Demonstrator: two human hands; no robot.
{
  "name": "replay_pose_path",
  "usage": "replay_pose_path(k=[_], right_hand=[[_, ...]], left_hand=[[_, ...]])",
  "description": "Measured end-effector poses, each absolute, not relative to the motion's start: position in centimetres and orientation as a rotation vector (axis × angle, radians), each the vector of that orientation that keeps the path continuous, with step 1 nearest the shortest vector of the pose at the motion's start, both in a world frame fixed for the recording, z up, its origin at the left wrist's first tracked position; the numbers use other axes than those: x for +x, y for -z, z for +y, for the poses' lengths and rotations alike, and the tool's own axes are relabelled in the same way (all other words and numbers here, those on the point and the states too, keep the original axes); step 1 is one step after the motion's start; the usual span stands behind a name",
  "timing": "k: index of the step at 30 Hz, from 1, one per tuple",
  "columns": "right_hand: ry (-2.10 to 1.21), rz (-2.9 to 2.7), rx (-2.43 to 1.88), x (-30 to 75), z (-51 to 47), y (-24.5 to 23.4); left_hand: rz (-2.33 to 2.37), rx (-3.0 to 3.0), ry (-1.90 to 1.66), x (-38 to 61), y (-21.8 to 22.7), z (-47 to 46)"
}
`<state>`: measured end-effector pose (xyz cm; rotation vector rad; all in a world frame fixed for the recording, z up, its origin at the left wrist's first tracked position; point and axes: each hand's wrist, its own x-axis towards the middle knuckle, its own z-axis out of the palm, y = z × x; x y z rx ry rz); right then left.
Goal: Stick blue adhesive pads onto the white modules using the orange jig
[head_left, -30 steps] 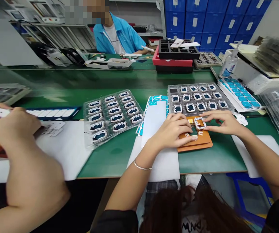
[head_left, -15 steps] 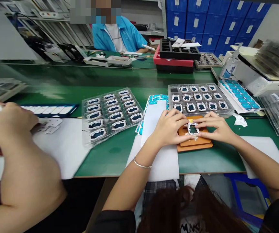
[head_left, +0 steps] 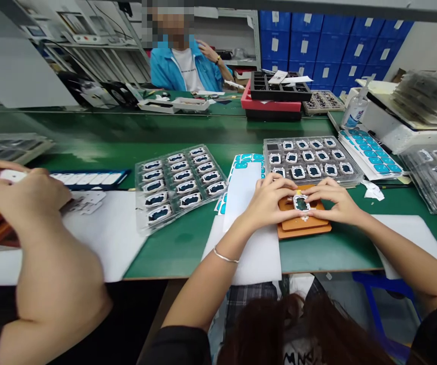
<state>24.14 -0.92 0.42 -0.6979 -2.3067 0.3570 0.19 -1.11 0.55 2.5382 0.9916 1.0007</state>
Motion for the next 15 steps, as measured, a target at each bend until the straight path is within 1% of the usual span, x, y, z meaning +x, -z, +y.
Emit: replay_pose_path(k=[2, 4, 7, 9, 15], right_hand=[[-0.396, -2.261, -0.713, 24.1, -0.9, -0.3], [-0.494, -2.182, -0.745, 24.0, -0.9, 0.1], [-0.773, -2.006, -0.758, 23.7, -0.9, 0.8], [-0.923, -1.925, -0.736, 23.6, -0.9, 1.2], [-1.123, -1.855, -0.688, 23.2, -1.3, 1.4]], left_hand=[[0.983, 2.518, -1.072, 0.5, -0.3, -1.1], [0.981, 2.554, -1.065, 0.8, 0.1, -1.2], [0.977, 2.65, -1.0, 1.2, 0.6, -1.4], [0.981, 2.693, -1.026, 1.2, 0.7, -1.4], [0.94, 2.892, -1.385, 1.1, 0.4, -1.4]])
